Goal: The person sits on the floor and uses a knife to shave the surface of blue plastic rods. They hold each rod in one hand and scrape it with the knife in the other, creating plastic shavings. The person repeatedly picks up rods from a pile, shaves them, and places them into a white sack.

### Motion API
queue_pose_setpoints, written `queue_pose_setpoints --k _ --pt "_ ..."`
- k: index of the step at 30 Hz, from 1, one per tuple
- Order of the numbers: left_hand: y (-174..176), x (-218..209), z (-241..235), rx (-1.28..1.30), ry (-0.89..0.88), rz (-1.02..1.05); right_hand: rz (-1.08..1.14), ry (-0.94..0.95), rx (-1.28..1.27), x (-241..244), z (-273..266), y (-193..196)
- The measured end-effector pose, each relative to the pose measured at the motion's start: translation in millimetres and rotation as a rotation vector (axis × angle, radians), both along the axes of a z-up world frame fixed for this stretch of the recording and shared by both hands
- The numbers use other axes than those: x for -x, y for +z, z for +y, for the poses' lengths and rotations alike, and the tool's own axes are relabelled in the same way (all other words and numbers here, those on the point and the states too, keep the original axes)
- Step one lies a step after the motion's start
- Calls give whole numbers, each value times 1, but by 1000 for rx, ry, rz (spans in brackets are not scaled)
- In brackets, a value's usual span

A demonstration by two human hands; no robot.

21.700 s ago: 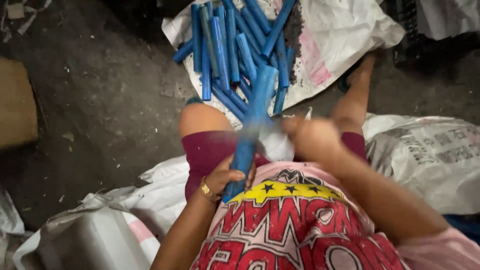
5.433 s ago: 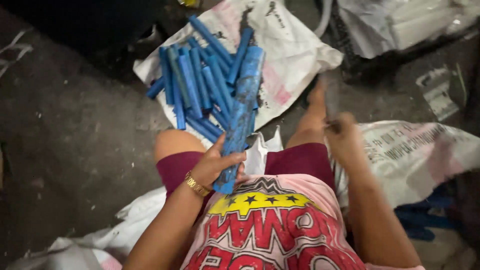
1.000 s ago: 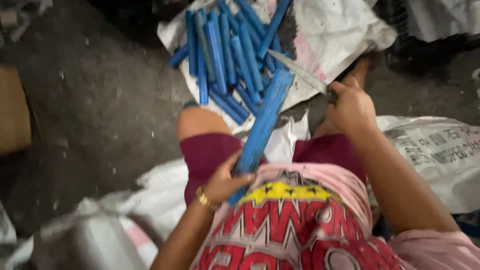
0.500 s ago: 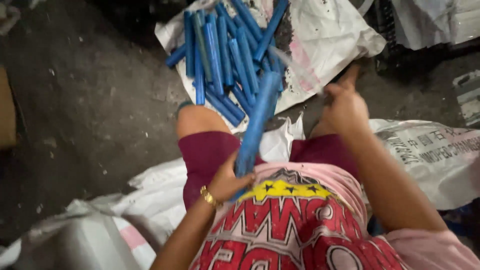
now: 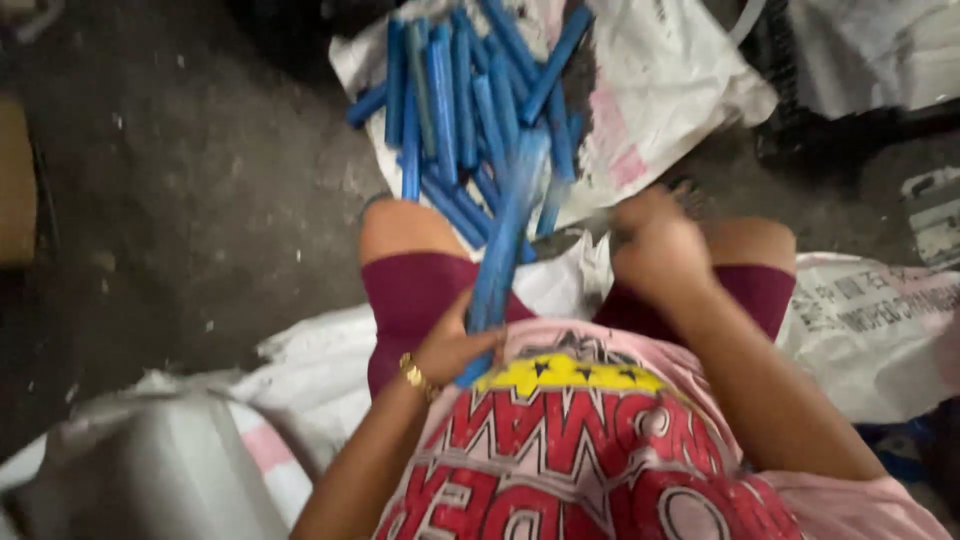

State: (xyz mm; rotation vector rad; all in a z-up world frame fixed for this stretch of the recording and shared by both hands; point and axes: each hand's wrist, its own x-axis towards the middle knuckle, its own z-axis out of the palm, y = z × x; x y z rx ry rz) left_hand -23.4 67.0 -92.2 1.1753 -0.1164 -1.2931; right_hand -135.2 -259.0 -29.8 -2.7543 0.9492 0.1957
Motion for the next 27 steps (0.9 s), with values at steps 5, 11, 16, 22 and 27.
queue_pose_setpoints --k 5,11,16,22,27 --pt "-41 5 6 123 -111 56 246 466 -235 -13 79 46" --pt "31 -13 -4 364 -45 98 36 14 78 -19 -32 13" --pt "31 -1 -8 214 72 188 130 300 -167 -10 67 41" --pt "62 1 0 274 -15 147 101 -31 -81 -21 -34 -1" --pt "28 9 19 63 81 59 -219 3 -139 -10 9 36"
